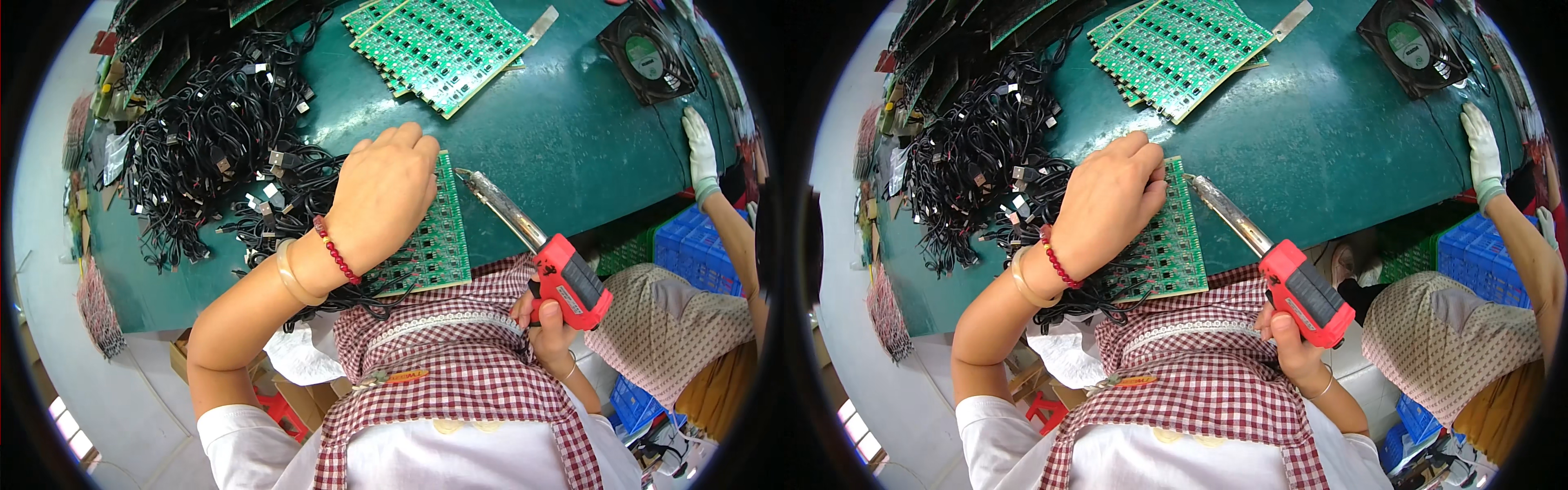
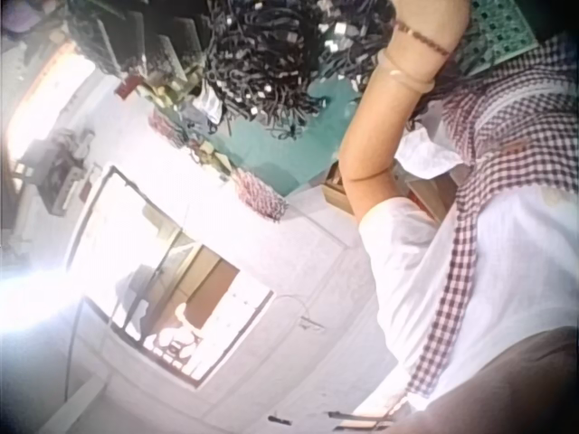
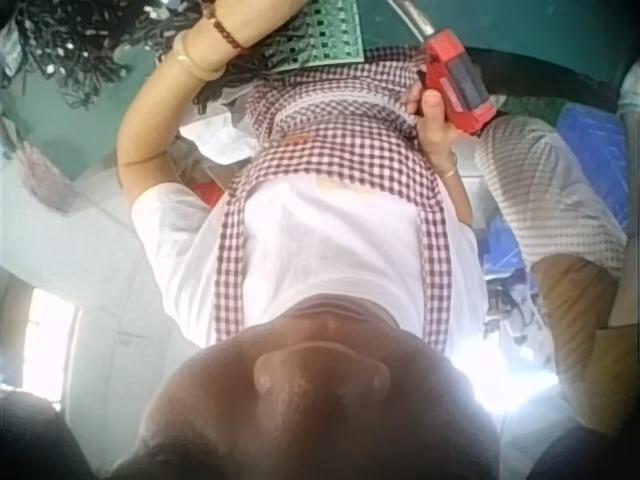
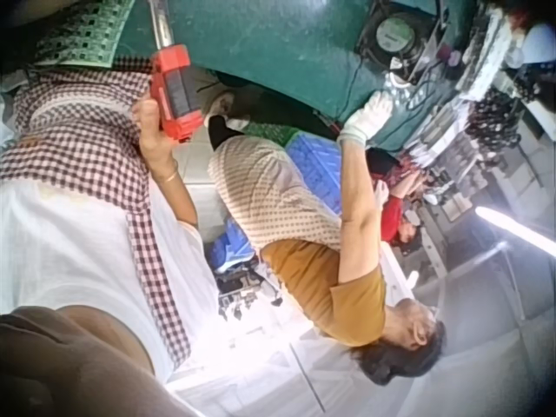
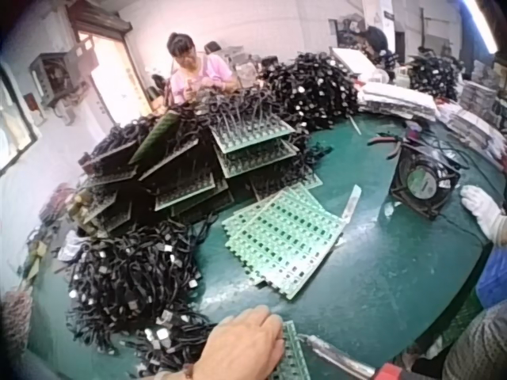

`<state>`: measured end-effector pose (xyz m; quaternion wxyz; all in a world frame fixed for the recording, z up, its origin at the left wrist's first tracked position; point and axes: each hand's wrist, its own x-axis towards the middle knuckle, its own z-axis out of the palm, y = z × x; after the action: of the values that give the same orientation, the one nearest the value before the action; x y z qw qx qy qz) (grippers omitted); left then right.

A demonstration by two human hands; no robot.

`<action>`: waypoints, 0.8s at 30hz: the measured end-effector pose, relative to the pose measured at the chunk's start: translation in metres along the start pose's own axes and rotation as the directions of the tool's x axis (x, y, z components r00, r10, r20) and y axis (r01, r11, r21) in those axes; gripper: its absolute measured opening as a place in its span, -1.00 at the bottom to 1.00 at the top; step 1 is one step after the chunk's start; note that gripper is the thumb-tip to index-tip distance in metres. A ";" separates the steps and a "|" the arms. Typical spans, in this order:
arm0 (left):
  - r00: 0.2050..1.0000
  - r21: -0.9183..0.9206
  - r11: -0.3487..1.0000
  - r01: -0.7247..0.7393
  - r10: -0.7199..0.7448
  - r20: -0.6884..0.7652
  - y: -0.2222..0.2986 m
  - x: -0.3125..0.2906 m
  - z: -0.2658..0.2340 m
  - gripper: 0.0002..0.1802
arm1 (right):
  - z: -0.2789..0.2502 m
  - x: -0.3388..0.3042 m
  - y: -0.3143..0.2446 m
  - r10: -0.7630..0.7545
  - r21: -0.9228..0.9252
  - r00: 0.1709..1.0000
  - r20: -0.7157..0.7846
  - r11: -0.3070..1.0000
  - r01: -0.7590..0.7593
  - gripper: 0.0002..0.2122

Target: The person solders cables onto circuit boards using a soldering iron. After completing a board, the person stacks it onto a pile and begins attaching cables to a new circuit board.

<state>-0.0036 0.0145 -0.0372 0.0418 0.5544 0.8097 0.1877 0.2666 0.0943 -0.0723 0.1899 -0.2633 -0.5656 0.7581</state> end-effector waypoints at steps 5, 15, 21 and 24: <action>1.000 0.030 1.000 0.002 -0.002 0.003 0.000 -0.002 -0.002 -0.93 | 0.003 0.009 -0.004 -0.066 -0.086 0.997 -0.049 0.994 0.061 -0.54; 0.946 0.195 0.968 0.161 -0.094 -0.311 -0.057 0.026 -0.070 -0.88 | 0.000 0.013 -0.007 -0.140 -0.057 0.971 -0.192 0.990 0.132 -0.59; 0.896 0.491 0.750 0.442 -0.340 -0.286 -0.127 0.029 -0.064 -0.62 | 0.008 0.019 -0.012 -0.153 -0.030 0.974 -0.168 0.988 0.150 -0.60; 0.849 0.119 0.862 0.493 -0.446 -0.284 -0.131 0.034 -0.075 -0.67 | 0.009 0.017 -0.012 -0.182 -0.043 0.967 -0.176 0.983 0.177 -0.60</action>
<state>-0.1525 -0.0148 -0.0086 -0.0666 0.3125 0.9336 0.1621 0.2480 0.1008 -0.0622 0.3042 -0.2809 -0.5779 0.7033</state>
